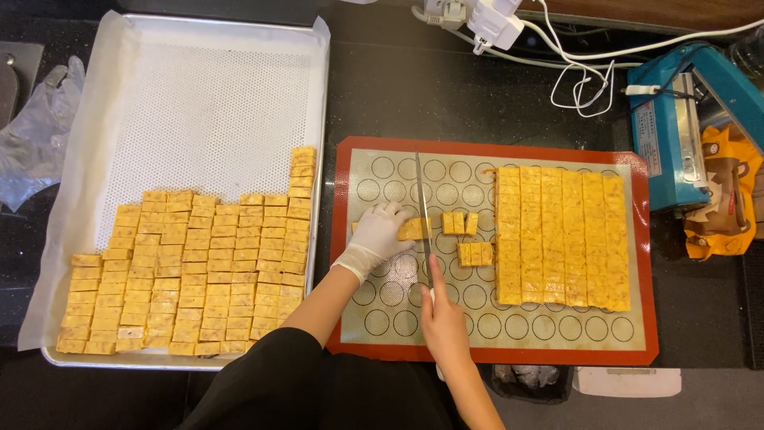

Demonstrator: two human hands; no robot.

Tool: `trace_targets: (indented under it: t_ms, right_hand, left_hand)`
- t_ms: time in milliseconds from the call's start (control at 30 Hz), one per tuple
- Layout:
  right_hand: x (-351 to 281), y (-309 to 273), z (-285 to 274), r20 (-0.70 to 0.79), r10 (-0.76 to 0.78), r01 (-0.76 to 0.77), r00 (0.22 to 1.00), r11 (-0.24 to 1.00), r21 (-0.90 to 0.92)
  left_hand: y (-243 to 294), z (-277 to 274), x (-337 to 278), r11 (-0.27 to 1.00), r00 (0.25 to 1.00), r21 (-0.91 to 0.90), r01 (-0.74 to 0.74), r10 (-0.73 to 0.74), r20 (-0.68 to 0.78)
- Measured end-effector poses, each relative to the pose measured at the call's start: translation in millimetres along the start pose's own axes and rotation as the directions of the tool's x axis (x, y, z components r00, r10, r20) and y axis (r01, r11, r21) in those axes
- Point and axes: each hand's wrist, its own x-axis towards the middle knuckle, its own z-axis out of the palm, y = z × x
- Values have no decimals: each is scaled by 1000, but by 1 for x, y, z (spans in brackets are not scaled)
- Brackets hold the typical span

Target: Cutting a sheet of pastry into small squares using a knife and transferring them to a tray.

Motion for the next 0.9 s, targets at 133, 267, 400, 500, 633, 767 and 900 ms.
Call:
trace_targets:
  t_ms: [133,267,400,500,633,767,900]
  right_hand:
    - [3,1,3,4,11,-11,1000,1000,-29]
    - [14,-20,-4,10,23,-23,1000,1000,-4]
    - [31,-60,-22,-19,-18,18,1000,1000,23]
    - [46,-59,-21,-14,-18,18,1000,1000,13]
    - [30,-53,-15,2,10,-10,1000,1000,-3]
    - [0,-27,-8,-10,49,-48,999,996,80]
    - [-1,-36,-16,28,59,-60,998,997,38]
  left_hand:
    - [5,-9,-1,999,998,-48,25,-22,52]
    - [-7,11,5,999,1000,-50,2,-1,8]
    - [-19,30,12,1000,999,2,-3,3,-38]
    - [-18,28,14,1000,998,14,-6,7,-55]
    - [-16,26,9,1000,997,12,-6,7,-76]
    - [-16,30,10,1000,993,19,-18,20,-112]
    - [-12,21,5,999,992,26,-22,25,-125]
